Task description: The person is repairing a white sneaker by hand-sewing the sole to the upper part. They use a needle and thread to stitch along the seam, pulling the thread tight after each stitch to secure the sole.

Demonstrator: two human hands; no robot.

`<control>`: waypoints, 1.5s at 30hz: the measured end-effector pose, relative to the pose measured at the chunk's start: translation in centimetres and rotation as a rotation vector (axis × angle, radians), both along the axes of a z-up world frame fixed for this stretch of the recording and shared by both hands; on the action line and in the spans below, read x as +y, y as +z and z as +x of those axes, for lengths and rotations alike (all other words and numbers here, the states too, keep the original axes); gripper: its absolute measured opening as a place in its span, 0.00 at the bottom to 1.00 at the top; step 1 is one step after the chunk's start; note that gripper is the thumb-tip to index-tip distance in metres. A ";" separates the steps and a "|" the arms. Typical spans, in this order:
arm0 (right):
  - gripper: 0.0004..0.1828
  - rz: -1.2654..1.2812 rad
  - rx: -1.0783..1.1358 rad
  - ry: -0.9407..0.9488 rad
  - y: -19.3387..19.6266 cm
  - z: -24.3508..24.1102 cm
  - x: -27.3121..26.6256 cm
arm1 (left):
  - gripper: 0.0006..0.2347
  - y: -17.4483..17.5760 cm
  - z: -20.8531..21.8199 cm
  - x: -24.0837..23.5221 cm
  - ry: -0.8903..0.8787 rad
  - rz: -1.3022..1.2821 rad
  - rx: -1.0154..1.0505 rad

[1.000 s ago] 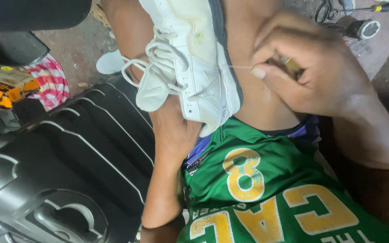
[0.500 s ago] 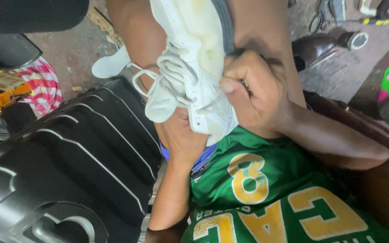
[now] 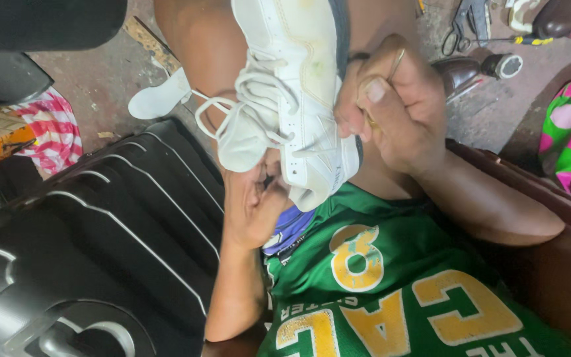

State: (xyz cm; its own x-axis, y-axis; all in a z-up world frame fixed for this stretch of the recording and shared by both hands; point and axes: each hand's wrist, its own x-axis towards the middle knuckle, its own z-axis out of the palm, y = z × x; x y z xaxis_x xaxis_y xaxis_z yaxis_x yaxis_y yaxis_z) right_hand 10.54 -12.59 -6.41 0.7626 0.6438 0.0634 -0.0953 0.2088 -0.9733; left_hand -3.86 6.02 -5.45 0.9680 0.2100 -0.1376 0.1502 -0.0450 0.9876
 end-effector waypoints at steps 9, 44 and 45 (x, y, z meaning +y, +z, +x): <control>0.17 -0.108 0.073 -0.341 -0.8 2.8 -6.2 | 0.14 2.4 2.3 -2.6 0.076 0.162 0.274; 0.12 -0.883 -0.769 0.051 5.9 0.1 -1.9 | 0.06 1.3 2.1 -2.9 0.178 0.003 0.258; 0.13 -0.939 -0.789 0.058 6.4 0.0 -1.7 | 0.06 1.3 2.0 -2.9 0.170 0.008 0.260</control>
